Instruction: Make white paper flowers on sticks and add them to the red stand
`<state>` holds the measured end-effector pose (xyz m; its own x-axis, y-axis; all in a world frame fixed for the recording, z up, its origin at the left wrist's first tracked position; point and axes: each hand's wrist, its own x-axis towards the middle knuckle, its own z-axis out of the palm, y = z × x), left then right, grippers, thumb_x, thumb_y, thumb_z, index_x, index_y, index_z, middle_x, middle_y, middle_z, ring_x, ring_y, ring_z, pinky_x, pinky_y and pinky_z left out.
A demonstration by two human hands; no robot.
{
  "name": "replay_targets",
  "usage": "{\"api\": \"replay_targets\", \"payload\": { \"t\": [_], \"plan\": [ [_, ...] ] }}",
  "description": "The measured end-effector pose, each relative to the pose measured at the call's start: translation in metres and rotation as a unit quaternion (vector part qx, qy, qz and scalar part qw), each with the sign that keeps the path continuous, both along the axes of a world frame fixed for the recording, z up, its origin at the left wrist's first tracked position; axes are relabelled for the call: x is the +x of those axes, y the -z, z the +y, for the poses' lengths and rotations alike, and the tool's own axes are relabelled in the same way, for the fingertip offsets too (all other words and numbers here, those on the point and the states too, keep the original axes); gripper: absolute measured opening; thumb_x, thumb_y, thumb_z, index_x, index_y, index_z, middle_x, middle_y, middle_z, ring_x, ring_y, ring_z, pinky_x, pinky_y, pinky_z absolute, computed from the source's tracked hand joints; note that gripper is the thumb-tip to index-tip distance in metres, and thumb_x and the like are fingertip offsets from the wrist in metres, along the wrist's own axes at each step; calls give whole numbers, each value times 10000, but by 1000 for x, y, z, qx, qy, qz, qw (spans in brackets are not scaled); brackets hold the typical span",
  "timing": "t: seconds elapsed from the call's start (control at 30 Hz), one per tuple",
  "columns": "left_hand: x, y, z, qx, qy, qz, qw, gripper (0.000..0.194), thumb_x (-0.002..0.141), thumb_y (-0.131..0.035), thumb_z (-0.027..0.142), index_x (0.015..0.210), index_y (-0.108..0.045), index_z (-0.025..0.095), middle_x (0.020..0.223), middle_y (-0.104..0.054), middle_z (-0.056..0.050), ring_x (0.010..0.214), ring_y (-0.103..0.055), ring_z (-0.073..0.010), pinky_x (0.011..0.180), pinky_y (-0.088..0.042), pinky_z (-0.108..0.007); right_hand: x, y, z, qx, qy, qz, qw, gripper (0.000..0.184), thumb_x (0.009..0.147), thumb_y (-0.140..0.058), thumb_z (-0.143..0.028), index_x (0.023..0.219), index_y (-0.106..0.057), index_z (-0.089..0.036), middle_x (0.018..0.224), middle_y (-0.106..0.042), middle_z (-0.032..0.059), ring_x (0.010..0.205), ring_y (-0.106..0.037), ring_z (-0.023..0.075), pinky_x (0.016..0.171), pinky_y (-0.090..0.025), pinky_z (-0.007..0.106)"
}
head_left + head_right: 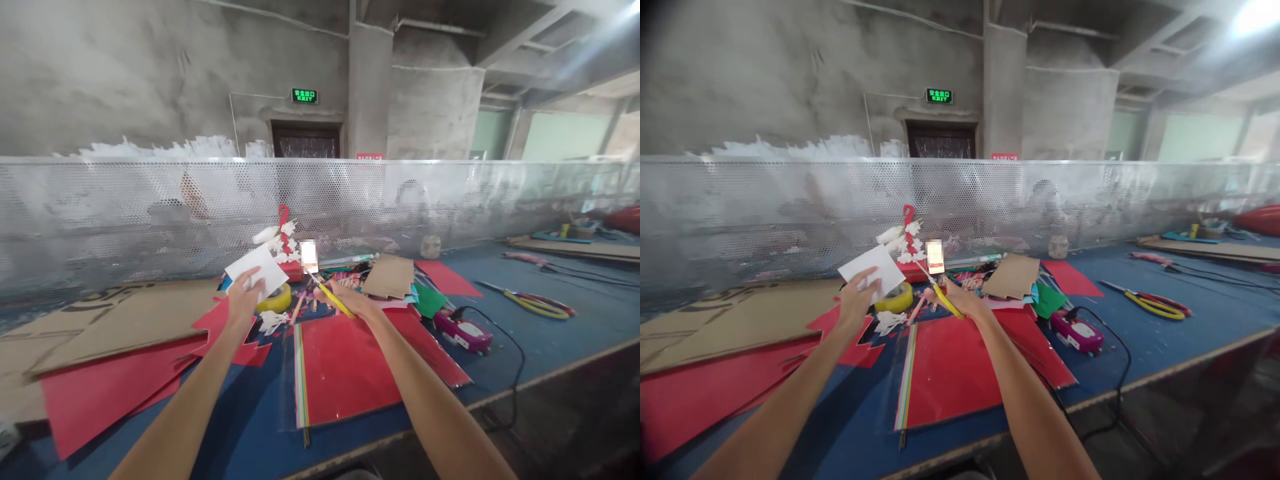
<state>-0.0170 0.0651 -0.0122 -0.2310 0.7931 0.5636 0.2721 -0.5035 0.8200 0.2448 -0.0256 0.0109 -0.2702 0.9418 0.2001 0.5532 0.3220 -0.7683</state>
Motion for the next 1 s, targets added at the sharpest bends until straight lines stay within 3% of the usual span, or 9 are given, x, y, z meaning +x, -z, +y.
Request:
{"api": "replay_targets", "payload": {
  "t": [0.13, 0.37, 0.6, 0.83, 1.0],
  "plan": [
    [1, -1, -1, 14, -8, -12, 1000, 419, 729, -675, 311, 1138, -688, 223, 1167, -674, -57, 1069, -610, -241, 949, -472, -338, 5, 5, -2, -8, -12, -25, 1000, 476, 865, -426, -671, 872, -448, -195, 671, -453, -37, 576, -436, 115, 532, -366, 234],
    [12, -5, -13, 30, 0, -13, 999, 431, 747, -677, 292, 1171, -672, 209, 1155, -673, -66, 1072, -600, -243, 951, -458, -327, 9, 13, -6, -53, -133, -15, 990, 483, 869, -423, -680, 825, -419, -199, 688, -443, -36, 565, -431, 93, 537, -375, 216],
    [25, -9, -26, 31, 25, 5, 999, 477, 775, -652, 299, 1240, -627, 194, 1169, -666, -70, 1030, -611, -239, 888, -485, -316, 2, 12, -11, -49, -135, 4, 990, 535, 872, -385, -703, 971, -484, -187, 704, -452, -29, 576, -448, 103, 549, -392, 236],
    [28, -12, -31, 41, 27, 20, 999, 467, 786, -642, 287, 1246, -625, 208, 1228, -646, -63, 1076, -600, -240, 933, -464, -320, -9, 4, -16, -30, -116, 5, 993, 495, 878, -372, -692, 837, -456, -207, 683, -430, -28, 555, -403, 104, 557, -379, 243],
    [28, -10, -28, 64, 28, 30, 997, 448, 791, -642, 283, 1236, -633, 226, 1249, -640, -59, 1156, -568, -246, 1007, -421, -330, -6, 11, -12, -9, -108, -9, 994, 487, 879, -397, -681, 868, -455, -198, 674, -450, -33, 553, -427, 102, 556, -373, 237]
  ]
}}
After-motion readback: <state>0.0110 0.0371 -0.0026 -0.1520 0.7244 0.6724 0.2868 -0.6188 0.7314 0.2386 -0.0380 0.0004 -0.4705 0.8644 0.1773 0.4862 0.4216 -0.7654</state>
